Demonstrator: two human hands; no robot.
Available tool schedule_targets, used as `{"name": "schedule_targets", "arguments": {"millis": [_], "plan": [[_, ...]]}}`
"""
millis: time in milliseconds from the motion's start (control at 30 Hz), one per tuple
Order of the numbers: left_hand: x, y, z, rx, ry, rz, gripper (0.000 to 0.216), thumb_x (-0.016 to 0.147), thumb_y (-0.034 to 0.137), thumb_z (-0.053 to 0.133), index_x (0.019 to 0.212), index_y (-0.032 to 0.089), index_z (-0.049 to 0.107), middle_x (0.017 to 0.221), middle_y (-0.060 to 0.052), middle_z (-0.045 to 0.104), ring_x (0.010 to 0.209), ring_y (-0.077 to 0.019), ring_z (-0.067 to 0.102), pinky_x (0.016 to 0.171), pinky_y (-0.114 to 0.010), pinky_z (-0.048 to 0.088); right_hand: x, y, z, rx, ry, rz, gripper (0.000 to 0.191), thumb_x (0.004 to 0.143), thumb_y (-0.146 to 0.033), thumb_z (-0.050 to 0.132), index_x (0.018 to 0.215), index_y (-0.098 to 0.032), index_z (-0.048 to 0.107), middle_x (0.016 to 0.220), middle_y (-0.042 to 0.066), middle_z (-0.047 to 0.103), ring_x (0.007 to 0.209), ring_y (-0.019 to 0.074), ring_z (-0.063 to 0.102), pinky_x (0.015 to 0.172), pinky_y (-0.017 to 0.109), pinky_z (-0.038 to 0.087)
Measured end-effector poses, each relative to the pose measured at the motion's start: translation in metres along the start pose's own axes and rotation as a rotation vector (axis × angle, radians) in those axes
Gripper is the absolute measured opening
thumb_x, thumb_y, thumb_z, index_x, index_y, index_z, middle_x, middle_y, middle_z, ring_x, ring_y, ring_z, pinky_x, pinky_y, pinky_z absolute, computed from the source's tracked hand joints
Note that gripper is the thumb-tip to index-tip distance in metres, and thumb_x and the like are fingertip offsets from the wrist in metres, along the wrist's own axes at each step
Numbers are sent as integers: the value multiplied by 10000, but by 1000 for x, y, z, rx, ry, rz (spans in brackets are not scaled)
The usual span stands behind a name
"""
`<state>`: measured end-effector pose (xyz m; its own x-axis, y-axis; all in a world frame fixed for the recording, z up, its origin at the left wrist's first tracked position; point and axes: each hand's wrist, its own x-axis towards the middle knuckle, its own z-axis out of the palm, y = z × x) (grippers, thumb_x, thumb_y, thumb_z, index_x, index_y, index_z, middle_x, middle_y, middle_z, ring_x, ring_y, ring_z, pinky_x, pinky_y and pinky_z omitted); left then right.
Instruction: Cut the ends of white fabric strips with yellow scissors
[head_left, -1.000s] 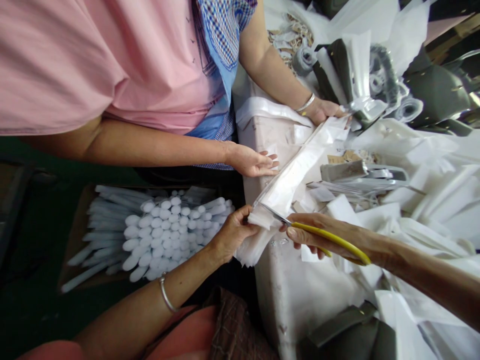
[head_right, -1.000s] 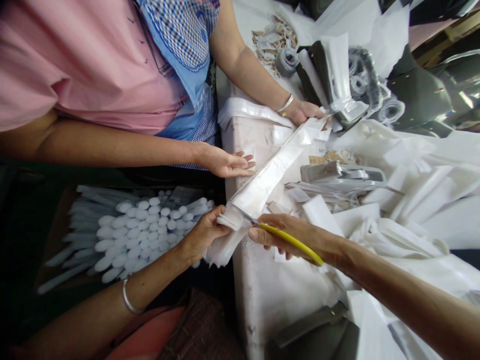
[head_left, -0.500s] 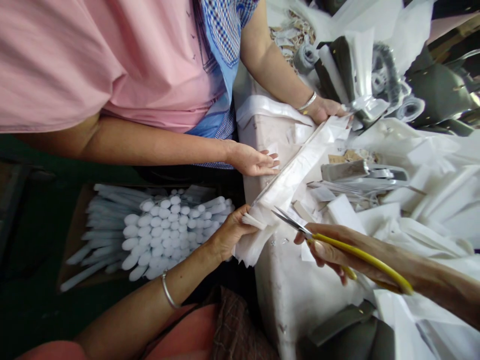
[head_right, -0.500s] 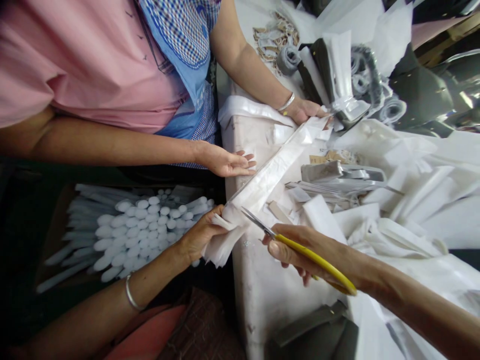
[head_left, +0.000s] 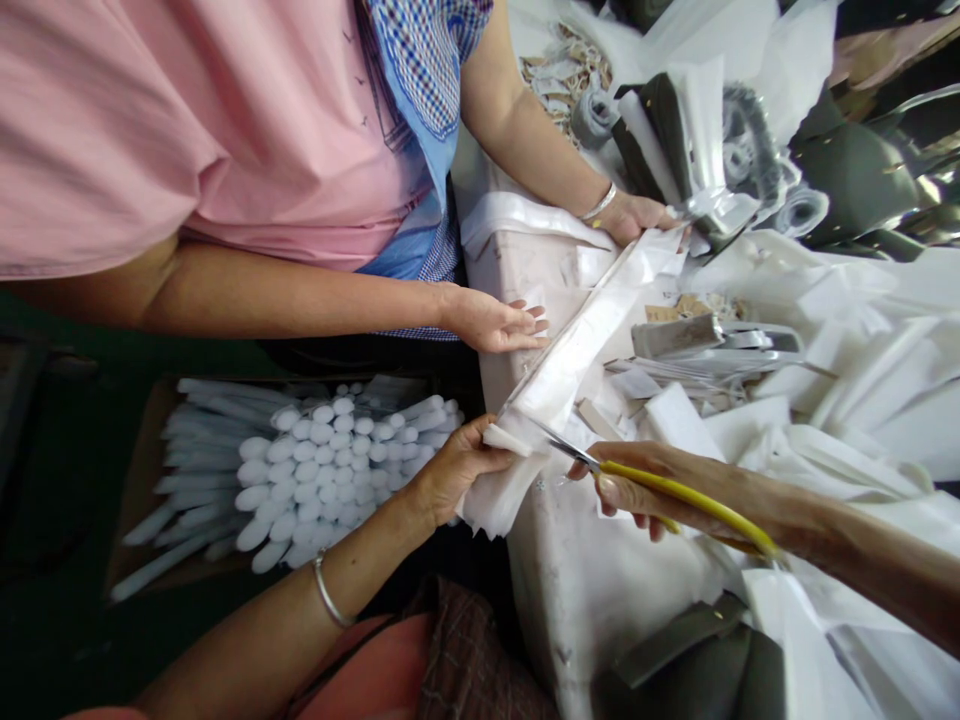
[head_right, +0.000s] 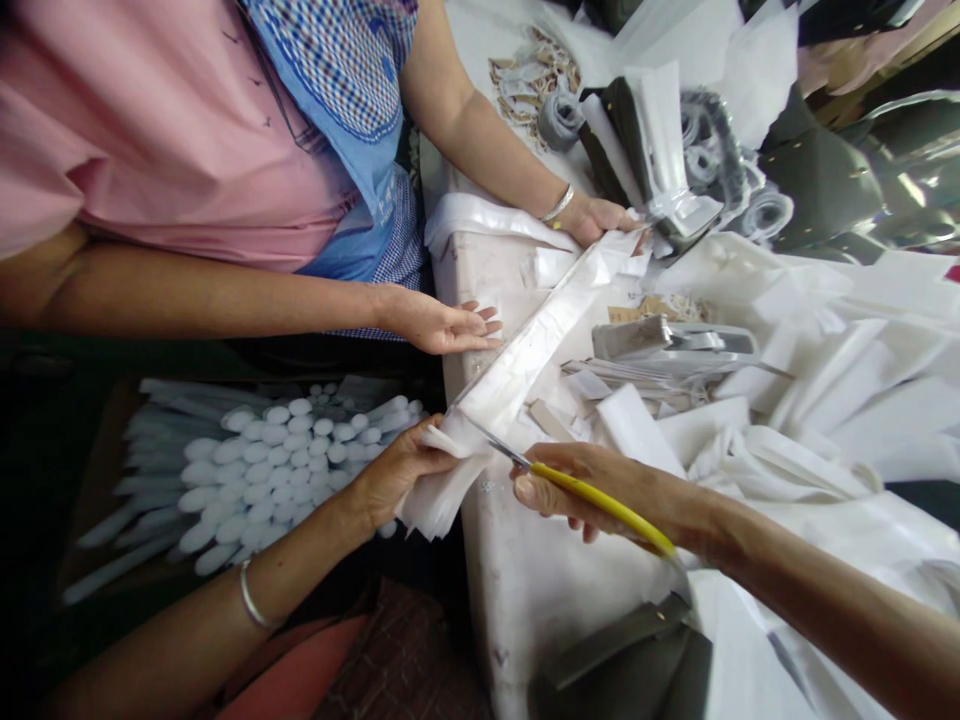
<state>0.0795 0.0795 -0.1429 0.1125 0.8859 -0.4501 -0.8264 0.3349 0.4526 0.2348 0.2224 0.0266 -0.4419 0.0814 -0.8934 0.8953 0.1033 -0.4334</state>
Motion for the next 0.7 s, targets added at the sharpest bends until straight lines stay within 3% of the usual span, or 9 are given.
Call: {"name": "schedule_targets", "arguments": {"millis": [167, 300, 467, 700], "plan": [[0, -2, 1, 54, 34, 45, 186, 704, 217, 807, 871, 230, 724, 854, 68, 699, 769, -118, 651, 767, -273, 492, 9, -11, 1, -8, 2, -20, 642, 851, -774, 436, 992, -163, 574, 901, 58, 571, 740, 140, 559, 581, 208, 500], [-1, -2, 1, 108, 60, 30, 160, 686, 258, 814, 818, 226, 729, 776, 73, 689, 723, -112, 622, 732, -256, 478, 7, -9, -4, -37, -38, -35, 643, 874, -768, 382, 1010, -168, 572, 929, 76, 589, 713, 130, 554, 590, 216, 503], [-3, 1, 3, 128, 88, 29, 223, 631, 322, 850, 785, 224, 722, 741, 37, 685, 672, -134, 567, 663, -260, 457, 8, -9, -6, -37, -16, -51, 599, 857, -750, 453, 1029, -190, 578, 876, 43, 545, 725, 138, 523, 552, 195, 467], [-6, 7, 10, 92, 113, 6, 339, 559, 363, 894, 798, 189, 730, 766, 0, 678, 690, -144, 541, 703, -282, 412, 15, -11, 5, 63, 78, 7, 599, 812, -755, 536, 936, -170, 561, 604, -77, 291, 474, 49, 239, 394, 171, 213]]}}
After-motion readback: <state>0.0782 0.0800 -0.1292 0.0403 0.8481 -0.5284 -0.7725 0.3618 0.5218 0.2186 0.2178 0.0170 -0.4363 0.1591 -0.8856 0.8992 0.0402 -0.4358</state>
